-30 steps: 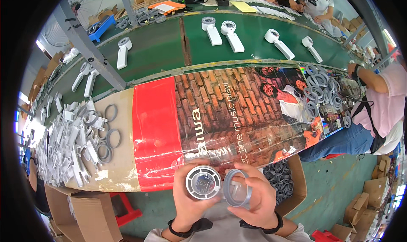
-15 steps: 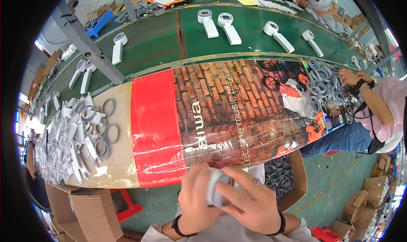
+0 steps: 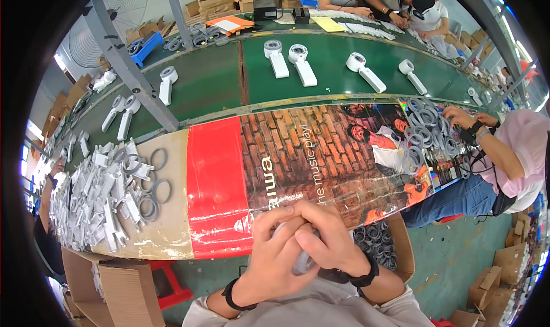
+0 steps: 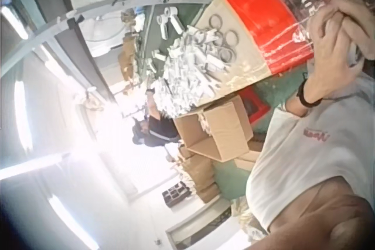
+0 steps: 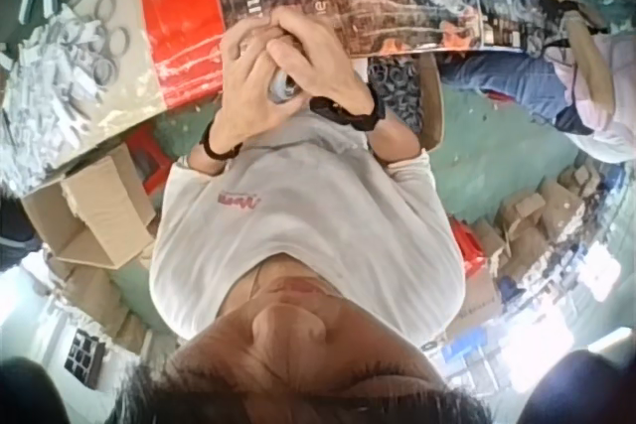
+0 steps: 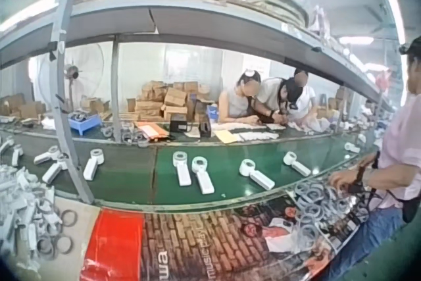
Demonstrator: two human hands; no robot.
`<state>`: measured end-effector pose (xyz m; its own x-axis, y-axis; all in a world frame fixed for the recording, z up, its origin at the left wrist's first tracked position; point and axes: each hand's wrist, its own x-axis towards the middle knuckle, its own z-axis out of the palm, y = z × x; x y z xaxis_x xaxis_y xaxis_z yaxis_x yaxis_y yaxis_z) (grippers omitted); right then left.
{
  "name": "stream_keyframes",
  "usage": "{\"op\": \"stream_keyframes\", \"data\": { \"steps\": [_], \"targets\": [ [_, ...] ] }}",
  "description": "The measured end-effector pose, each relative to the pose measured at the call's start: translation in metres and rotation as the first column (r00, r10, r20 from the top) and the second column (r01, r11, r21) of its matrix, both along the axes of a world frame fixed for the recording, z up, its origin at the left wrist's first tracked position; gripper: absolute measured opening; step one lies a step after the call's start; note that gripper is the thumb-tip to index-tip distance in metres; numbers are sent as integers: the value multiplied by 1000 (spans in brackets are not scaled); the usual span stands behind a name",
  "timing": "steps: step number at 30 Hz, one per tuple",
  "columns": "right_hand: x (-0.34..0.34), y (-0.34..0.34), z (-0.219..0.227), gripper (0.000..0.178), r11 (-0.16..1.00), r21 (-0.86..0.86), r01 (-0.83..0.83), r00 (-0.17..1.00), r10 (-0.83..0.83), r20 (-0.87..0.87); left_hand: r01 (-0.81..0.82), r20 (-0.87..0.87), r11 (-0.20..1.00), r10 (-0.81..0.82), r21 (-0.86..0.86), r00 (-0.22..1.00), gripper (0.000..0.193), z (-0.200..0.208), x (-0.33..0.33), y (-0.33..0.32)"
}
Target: The person repeatedly picks up a white plastic housing and a grey ring, fits the ring onto the housing by hand, and places the assembled unit onto a conveyor belt.
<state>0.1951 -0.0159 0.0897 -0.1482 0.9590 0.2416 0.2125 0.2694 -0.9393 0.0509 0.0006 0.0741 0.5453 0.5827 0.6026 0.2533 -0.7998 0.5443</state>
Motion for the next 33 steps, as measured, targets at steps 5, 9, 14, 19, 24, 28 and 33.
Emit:
{"op": "stream_keyframes", "data": {
  "steps": [5, 9, 14, 19, 24, 28, 33],
  "targets": [
    [-5, -8, -32, 54, 959, -250, -131, 975, 79, -206, -266, 97, 862, 337, -431, 936, 62, -13, -33, 19],
    [-1, -17, -15, 59, 751, -564, -343, 925, 165, -343, -116, 348, 737, 444, -666, 825, 67, -31, -52, 45],
    [2, 67, -23, 45, 850, -520, -83, 955, -81, -284, -504, 205, 761, 615, -408, 762, 66, -53, -84, 50],
    [18, 221, -53, 58, 912, -375, 168, 983, -185, -11, -520, -186, 774, 487, -360, 853, 79, -85, -92, 27],
    [48, 318, -84, 59, 838, 414, 357, 678, -537, 502, -613, -96, 762, 608, -206, 788, 38, -75, -82, 20],
    [97, 340, -100, 65, 788, 282, 548, 356, -524, 773, -565, -75, 797, 564, -213, 823, 32, -72, -81, 22],
    [123, 311, -102, 61, 909, 3, 417, 758, -350, 550, -533, -90, 797, 531, -283, 842, 33, -68, -85, 25]
  ]
}}
